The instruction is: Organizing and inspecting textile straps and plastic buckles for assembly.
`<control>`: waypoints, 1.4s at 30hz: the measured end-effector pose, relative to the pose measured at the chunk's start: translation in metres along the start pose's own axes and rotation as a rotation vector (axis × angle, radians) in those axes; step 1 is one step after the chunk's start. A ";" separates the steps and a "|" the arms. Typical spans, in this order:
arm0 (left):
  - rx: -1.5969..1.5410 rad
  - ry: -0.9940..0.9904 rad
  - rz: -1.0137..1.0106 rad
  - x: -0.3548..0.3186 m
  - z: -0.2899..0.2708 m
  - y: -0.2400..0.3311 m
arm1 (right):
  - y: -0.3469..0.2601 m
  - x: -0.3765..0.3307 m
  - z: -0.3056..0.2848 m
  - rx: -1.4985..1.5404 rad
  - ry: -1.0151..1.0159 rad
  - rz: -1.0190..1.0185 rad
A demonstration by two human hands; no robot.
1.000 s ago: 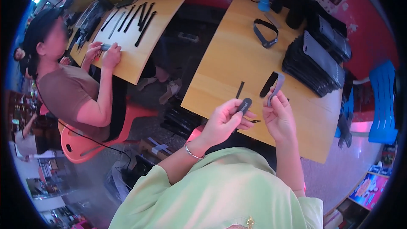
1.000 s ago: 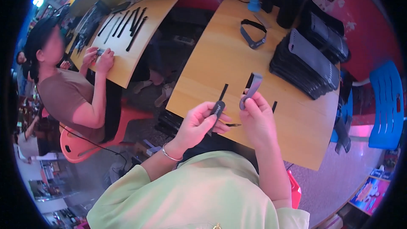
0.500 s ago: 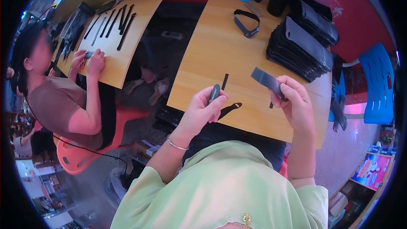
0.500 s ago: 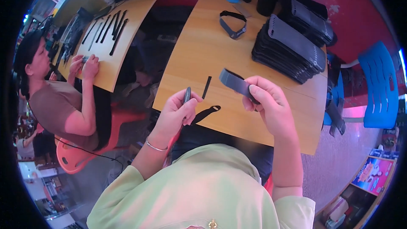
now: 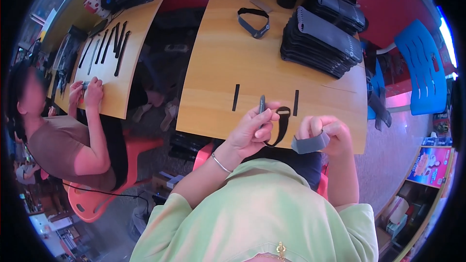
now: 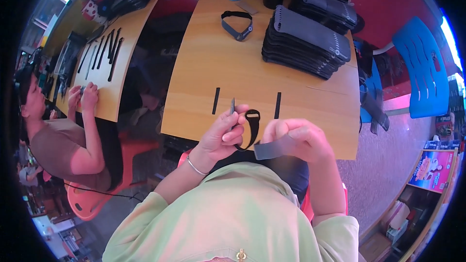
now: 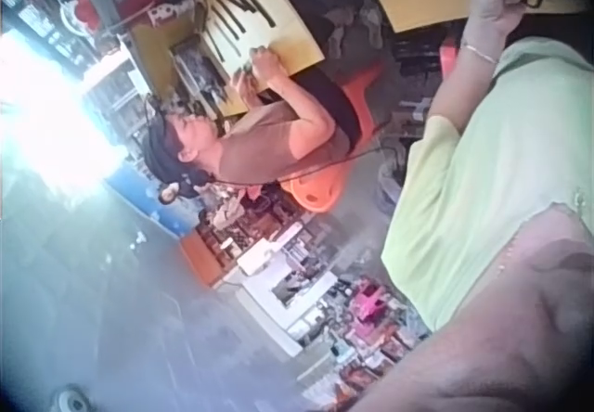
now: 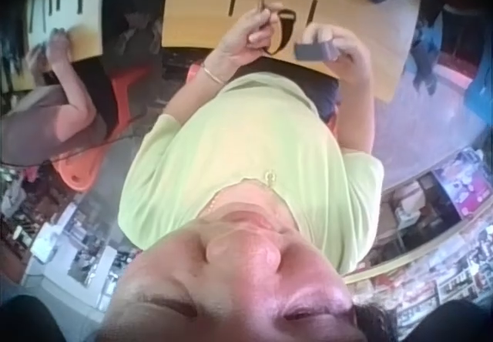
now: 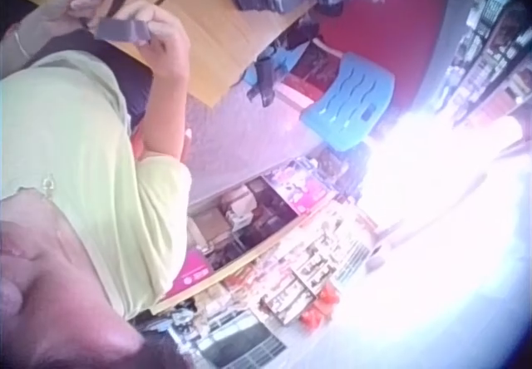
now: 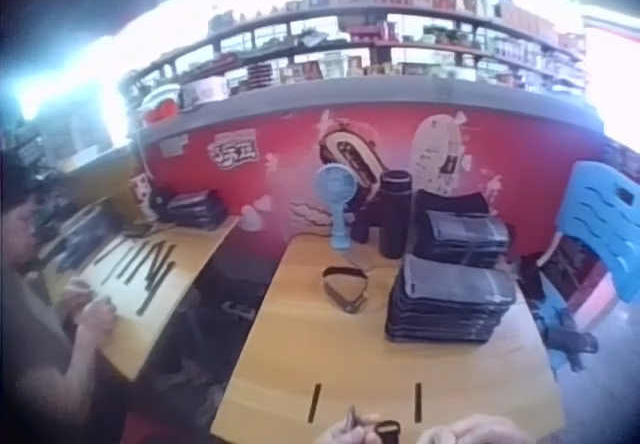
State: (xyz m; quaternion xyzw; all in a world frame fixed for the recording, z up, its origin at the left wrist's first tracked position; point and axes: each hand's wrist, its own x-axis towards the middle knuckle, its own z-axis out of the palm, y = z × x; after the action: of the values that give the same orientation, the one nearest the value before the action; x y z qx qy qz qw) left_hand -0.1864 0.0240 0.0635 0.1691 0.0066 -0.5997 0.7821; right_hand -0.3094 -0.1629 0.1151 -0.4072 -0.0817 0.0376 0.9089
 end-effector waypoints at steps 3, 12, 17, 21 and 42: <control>0.350 0.098 0.056 0.000 0.004 0.002 | 0.004 -0.018 -0.011 -0.013 0.046 0.021; 0.589 -0.033 -0.129 0.002 0.014 -0.026 | 0.020 -0.018 -0.006 0.297 0.015 -0.110; 0.416 -0.034 -0.143 -0.002 0.013 -0.018 | 0.026 -0.023 -0.025 0.471 0.078 -0.186; 0.366 0.023 0.009 -0.005 0.008 -0.009 | 0.014 -0.031 -0.039 0.243 0.129 -0.156; 0.940 0.208 -0.084 -0.005 0.053 0.019 | 0.000 0.009 -0.014 -1.120 0.320 0.119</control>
State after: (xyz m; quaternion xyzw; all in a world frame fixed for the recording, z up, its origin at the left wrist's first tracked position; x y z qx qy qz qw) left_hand -0.1803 0.0181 0.1189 0.5628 -0.1802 -0.5488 0.5913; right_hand -0.2980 -0.1719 0.1067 -0.8301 0.0722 -0.0221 0.5525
